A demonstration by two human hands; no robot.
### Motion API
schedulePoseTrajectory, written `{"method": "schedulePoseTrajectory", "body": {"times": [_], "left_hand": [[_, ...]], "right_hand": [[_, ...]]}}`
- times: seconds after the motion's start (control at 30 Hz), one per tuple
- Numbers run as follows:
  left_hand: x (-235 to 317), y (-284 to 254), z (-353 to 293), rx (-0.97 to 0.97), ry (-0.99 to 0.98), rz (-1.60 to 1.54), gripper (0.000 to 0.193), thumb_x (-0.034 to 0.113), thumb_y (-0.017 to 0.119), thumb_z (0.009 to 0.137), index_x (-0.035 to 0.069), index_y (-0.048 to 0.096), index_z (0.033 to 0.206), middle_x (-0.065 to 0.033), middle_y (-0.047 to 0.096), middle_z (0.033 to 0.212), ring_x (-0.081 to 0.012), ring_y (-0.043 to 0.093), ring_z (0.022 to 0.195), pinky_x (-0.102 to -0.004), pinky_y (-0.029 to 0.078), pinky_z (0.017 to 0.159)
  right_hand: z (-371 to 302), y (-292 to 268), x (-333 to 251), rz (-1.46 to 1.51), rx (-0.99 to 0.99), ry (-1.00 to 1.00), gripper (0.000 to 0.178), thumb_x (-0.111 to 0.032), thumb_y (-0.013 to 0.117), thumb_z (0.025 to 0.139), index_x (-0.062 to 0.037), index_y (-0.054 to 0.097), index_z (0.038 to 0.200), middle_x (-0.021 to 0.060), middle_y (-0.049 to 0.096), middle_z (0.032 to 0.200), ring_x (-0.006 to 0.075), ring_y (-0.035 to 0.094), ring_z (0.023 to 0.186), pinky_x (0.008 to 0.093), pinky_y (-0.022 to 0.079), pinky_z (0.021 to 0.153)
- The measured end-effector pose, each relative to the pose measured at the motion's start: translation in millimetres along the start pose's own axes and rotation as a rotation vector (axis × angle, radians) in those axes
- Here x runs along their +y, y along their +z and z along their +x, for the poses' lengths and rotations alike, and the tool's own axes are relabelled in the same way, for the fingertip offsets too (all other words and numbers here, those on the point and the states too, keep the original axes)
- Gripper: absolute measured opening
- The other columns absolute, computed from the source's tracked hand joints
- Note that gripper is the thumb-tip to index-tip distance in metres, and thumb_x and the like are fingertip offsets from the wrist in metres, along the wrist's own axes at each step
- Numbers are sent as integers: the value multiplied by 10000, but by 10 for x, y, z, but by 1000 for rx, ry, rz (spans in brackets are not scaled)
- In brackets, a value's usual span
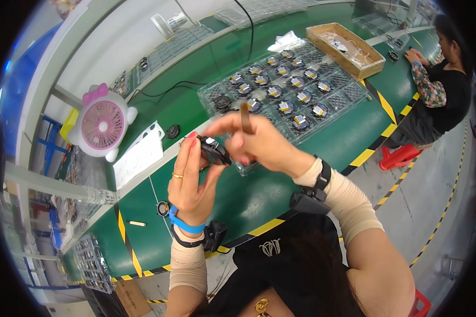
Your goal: The person picks up a watch component and uses tweezers to peel off a film before pressing the component into a watch frame. They then use the tweezers to pick up a small part from a tray, place it onto the assembly, and press down the internal connectors.
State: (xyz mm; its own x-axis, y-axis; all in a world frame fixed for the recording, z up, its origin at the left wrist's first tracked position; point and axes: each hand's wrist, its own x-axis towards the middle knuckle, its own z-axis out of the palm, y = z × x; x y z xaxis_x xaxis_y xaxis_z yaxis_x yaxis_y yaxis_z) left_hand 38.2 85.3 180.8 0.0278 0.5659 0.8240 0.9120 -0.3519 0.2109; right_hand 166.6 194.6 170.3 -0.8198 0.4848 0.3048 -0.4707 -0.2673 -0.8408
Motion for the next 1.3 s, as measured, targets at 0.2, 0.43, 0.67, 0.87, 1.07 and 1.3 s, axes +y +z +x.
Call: {"method": "schedulePoseTrajectory", "body": {"times": [0.2, 0.43, 0.67, 0.87, 1.07, 1.3], "left_hand": [[-6, 29, 2, 52, -65, 40, 535, -45, 715, 637, -41, 513, 1132, -182, 519, 1165, -204, 638, 737, -255, 531, 620], [13, 53, 23, 50, -129, 38, 519, -48, 703, 655, -33, 513, 1138, -172, 519, 1169, -187, 634, 732, -249, 526, 615], [14, 67, 35, 44, -135, 32, 499, -46, 690, 667, -29, 522, 1137, -169, 521, 1166, -191, 633, 757, -255, 532, 637], [32, 79, 56, 14, -125, 88, 505, -47, 687, 668, -26, 521, 1144, -168, 523, 1163, -198, 631, 785, -260, 535, 665], [19, 103, 55, -13, -180, -37, 526, -51, 697, 649, -22, 522, 1144, -177, 524, 1158, -219, 633, 777, -262, 535, 678], [13, 102, 76, -58, -152, -157, 543, -53, 711, 628, -32, 520, 1136, -190, 532, 1145, -219, 639, 741, -267, 535, 659]], "right_hand": [[-35, 136, 129, 208, 70, 55, 441, -260, 650, 786, -32, 500, 1133, 51, 591, 906, 49, 365, 467, 175, 288, 420], [-49, 121, 177, 244, 121, 39, 343, -135, 572, 847, -30, 521, 1170, 17, 589, 895, 28, 346, 493, 173, 293, 438], [-71, 156, 126, 217, 169, 62, 352, -138, 588, 834, -46, 524, 1168, 4, 573, 829, 29, 298, 483, 186, 241, 432], [-77, 119, 127, 176, 199, 80, 339, -121, 592, 826, -52, 536, 1153, -17, 540, 746, 31, 278, 474, 202, 210, 434], [-109, 87, 132, 172, 214, 60, 257, -122, 579, 842, -51, 584, 1089, -35, 532, 698, 19, 316, 485, 191, 242, 426], [22, -93, -213, -221, 169, -70, 175, -115, 593, 824, -24, 628, 969, -3, 538, 717, 32, 393, 539, 191, 313, 475]]}}
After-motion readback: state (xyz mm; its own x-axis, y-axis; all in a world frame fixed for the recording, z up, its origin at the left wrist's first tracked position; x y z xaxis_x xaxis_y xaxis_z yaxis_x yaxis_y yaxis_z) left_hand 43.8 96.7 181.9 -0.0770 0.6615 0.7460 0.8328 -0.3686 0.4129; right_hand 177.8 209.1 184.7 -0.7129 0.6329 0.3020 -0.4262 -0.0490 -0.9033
